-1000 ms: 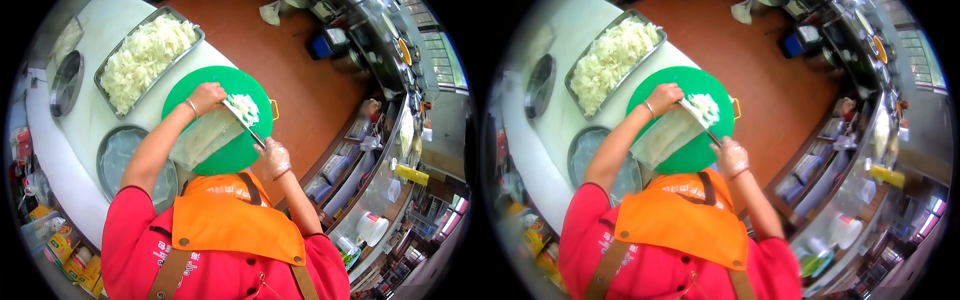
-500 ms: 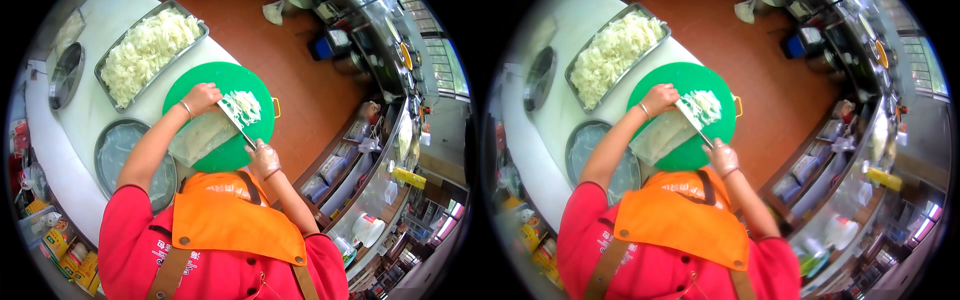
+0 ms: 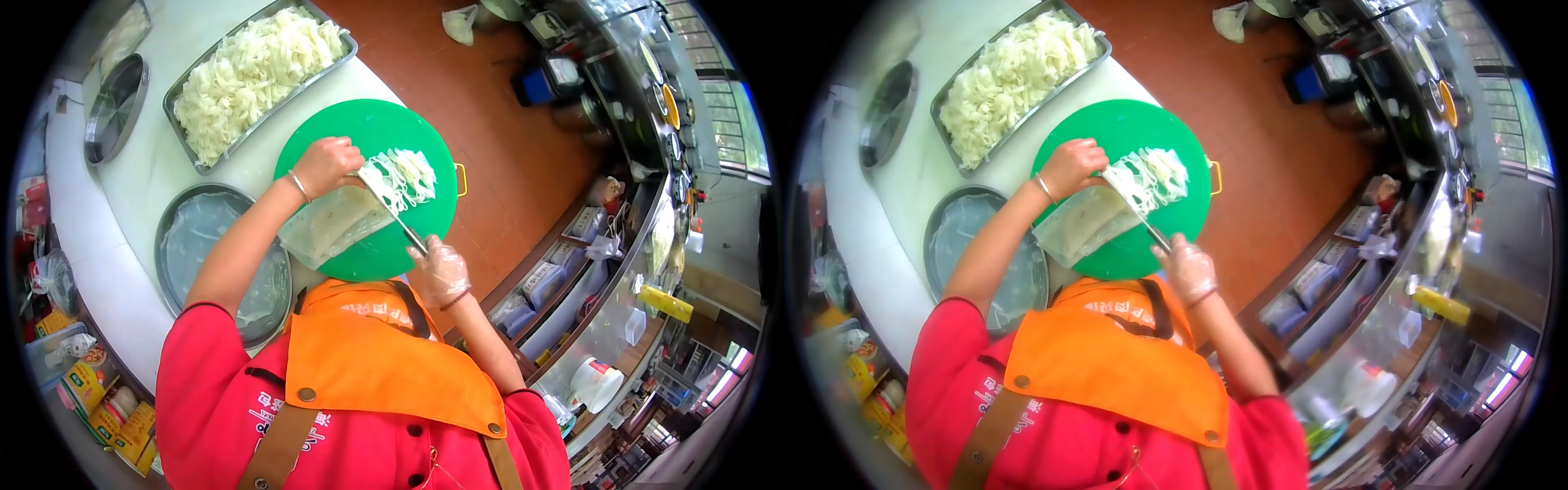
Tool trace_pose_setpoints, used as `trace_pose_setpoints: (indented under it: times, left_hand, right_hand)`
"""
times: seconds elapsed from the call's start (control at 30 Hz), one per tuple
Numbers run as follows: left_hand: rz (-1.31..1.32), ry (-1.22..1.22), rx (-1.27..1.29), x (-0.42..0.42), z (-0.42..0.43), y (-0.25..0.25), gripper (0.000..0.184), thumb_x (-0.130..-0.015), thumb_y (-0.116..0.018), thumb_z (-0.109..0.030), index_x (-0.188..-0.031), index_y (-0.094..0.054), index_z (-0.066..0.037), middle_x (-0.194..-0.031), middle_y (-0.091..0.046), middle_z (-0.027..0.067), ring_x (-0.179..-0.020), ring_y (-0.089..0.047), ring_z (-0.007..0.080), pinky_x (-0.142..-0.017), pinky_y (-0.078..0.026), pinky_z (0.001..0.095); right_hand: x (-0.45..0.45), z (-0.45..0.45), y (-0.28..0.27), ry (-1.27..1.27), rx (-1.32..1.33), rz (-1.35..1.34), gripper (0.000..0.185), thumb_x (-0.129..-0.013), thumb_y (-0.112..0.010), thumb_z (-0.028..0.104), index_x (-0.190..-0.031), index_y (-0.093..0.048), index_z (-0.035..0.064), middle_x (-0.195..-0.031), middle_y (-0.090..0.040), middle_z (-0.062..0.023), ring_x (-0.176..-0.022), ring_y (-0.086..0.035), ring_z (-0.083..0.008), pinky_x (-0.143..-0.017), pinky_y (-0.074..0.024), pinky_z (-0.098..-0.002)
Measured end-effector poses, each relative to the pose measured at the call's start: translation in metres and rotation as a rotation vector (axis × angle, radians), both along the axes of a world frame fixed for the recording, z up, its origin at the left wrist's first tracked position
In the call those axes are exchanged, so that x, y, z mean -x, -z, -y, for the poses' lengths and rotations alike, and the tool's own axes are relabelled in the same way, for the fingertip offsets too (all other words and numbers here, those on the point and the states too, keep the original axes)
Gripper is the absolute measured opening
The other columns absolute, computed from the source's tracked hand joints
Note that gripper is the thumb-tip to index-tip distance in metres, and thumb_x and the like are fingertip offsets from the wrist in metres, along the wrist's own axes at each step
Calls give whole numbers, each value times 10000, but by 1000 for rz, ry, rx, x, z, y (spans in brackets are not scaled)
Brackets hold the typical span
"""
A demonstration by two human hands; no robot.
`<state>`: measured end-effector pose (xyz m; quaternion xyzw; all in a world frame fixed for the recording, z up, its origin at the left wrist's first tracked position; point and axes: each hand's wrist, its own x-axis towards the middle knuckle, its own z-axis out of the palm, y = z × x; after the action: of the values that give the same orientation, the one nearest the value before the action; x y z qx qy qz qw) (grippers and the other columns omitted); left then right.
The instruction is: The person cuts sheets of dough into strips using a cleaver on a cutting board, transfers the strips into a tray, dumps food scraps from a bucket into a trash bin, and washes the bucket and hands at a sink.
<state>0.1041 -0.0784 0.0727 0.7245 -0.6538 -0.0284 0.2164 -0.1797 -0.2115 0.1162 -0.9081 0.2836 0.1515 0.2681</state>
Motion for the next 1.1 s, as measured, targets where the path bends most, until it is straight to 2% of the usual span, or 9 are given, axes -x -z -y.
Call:
trace_pose_setpoints:
  times: [0.1, 0.27, 0.37, 0.4, 0.53, 0.8, 0.9, 1.03, 1.1]
  left_hand:
    - [51, 28, -37, -4, 0, 23, 284, -695, -769, -327, -752, -580, -123, -783, -594, 27, -864, -599, 243, -755, -492, 374]
    - [13, -11, -48, 2, -14, -2, 280, -693, -770, -326, -752, -579, -129, -793, -593, 25, -876, -601, 238, -759, -492, 375]
    - [63, -24, 6, 8, -20, 27, 266, -695, -774, -302, -757, -581, -130, -792, -593, 26, -871, -601, 235, -757, -492, 375]
    - [50, -21, -30, 4, -19, 26, 268, -690, -777, -298, -759, -581, -129, -794, -594, 27, -870, -600, 236, -756, -492, 375]
    - [9, -55, -42, -1, -28, 2, 273, -670, -785, -282, -762, -582, -124, -789, -594, 30, -863, -599, 238, -751, -491, 377]
    - [-19, -86, -111, 0, -41, 12, 271, -654, -800, -261, -743, -582, -126, -772, -592, 17, -848, -600, 234, -750, -489, 373]
    - [-40, -102, -68, -2, -47, 2, 283, -654, -797, -288, -745, -584, -126, -767, -590, 13, -852, -601, 235, -752, -488, 373]
    - [27, -109, -3, 8, -50, 14, 290, -659, -793, -306, -746, -584, -126, -759, -589, 15, -850, -600, 235, -747, -487, 375]
    - [53, -112, -11, -8, -45, 21, 290, -662, -793, -307, -746, -583, -126, -762, -588, 17, -850, -599, 235, -744, -486, 375]
  right_hand:
    - [-6, -8, 28, 16, -15, -22, 390, -932, -610, 408, -938, -530, 26, -741, -646, -244, -710, -651, -420, -660, -519, -500]
    - [2, -3, -4, -89, 55, 39, 412, -957, -563, 437, -965, -519, 27, -725, -645, -230, -687, -647, -412, -622, -518, -495]
    - [8, -12, 44, -88, 11, 32, 402, -950, -580, 426, -947, -514, 30, -662, -625, -203, -602, -634, -392, -543, -510, -495]
    - [-5, -15, 31, 1, -79, -88, 384, -939, -590, 386, -1000, -542, 10, -793, -645, -259, -761, -638, -445, -687, -508, -515]
    - [-7, -12, 6, -130, 99, -6, 415, -951, -571, 448, -942, -517, 37, -756, -655, -225, -728, -668, -386, -650, -537, -466]
    - [-24, -25, 21, -94, 26, 8, 405, -957, -569, 433, -922, -518, 32, -731, -656, -200, -661, -651, -389, -592, -522, -482]
    - [-25, -24, -17, -59, -60, -80, 412, -936, -593, 404, -968, -552, -4, -820, -662, -259, -778, -654, -428, -697, -524, -489]
    - [-21, -31, 20, -40, -94, -133, 411, -934, -595, 407, -972, -559, 0, -805, -665, -251, -774, -659, -415, -710, -523, -486]
    - [-29, -28, 28, -83, -5, -19, 409, -937, -592, 425, -956, -544, 19, -765, -657, -229, -722, -653, -401, -664, -524, -486]
